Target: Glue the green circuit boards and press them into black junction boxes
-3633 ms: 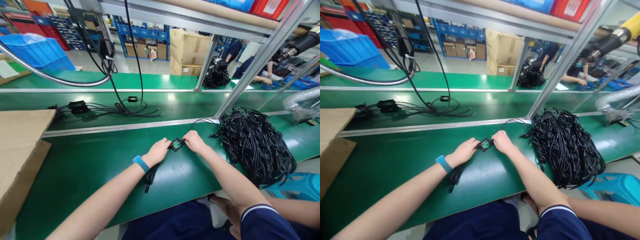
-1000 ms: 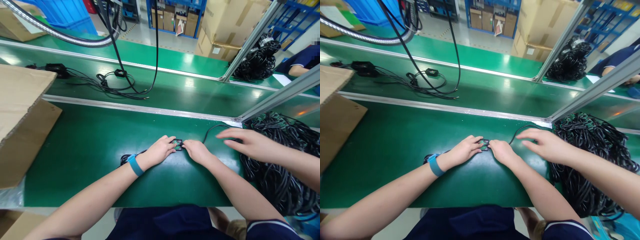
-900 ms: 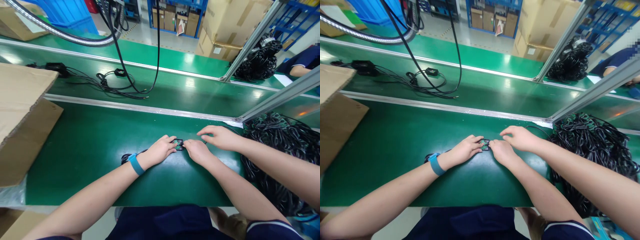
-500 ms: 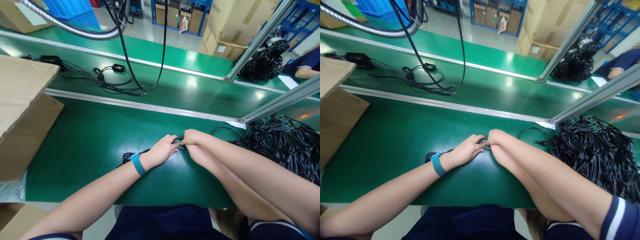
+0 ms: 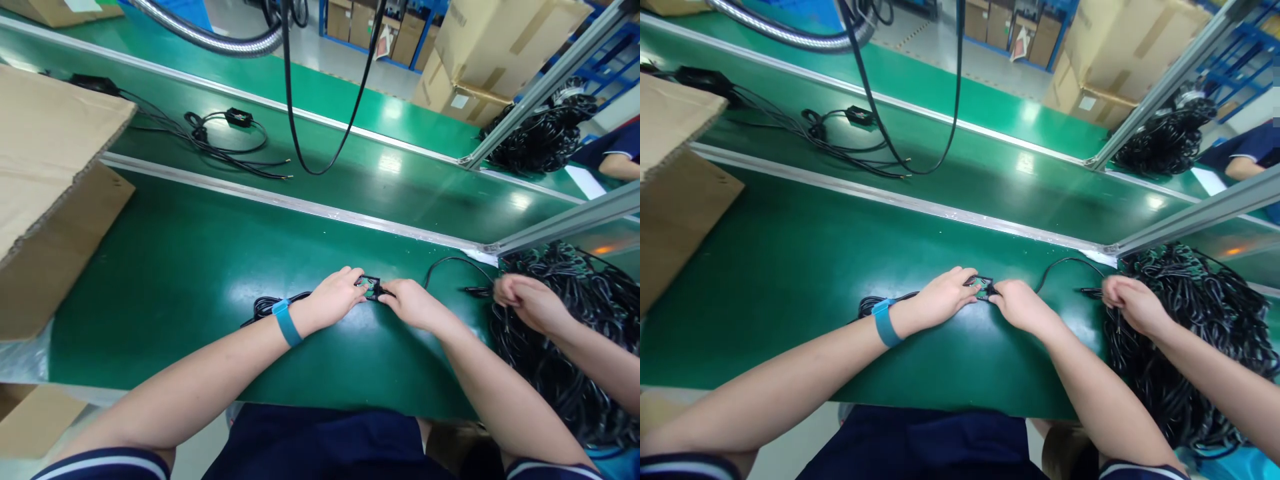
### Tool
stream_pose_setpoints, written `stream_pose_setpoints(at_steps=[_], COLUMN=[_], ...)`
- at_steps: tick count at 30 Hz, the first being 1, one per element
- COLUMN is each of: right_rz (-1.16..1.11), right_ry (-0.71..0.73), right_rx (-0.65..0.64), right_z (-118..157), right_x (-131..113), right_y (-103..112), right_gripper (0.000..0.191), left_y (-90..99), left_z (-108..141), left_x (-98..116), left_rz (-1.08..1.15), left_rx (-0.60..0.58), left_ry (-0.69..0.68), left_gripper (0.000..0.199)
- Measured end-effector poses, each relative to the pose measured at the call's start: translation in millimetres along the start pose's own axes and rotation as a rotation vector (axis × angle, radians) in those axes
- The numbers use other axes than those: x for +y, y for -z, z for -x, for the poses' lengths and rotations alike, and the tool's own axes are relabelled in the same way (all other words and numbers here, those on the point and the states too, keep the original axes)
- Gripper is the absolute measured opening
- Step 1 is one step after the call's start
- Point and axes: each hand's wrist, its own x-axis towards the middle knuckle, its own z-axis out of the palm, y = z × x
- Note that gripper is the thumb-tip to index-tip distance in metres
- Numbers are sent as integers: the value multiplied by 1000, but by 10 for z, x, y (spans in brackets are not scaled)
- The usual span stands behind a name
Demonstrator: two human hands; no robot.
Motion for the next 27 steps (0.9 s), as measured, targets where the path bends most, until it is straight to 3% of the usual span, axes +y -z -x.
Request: stream_pose_setpoints(at_steps=[3, 5, 9, 16, 19, 23, 25, 27], right_rz=[-57, -172, -407, -348, -216, 61, 63, 5], right_ry=[-51, -178, -397, -471, -404, -262, -245, -201], right_rx=[-110, -190, -321, -394, -348, -143, -81, -25], right_z=[-167, -321, -493, -561, -540, -481, -443, -397], right_x=[-401, -552, -564, -650, -671, -617, -586, -571], right_y=[-447, -613, -595, -534, -563, -627, -677, -730], right_gripper=[28, 27, 27, 26, 26, 23, 22, 37], left_y=[15, 20, 27, 21, 10, -4, -12, -23], left_z=[-8, -14, -22, -6, -5, -3, 2, 11], left_x=[17, 26, 38, 66, 93, 95, 70, 36], left_rz=[-41, -78, -105, -89, -129, -141, -126, -89], left_rx=[-14, -23, -42, -27, -39, -34, -26, -16], left_ry=[15, 22, 37, 48, 71, 59, 53, 38], left_gripper=[30, 31, 31, 28, 29, 29, 29, 29])
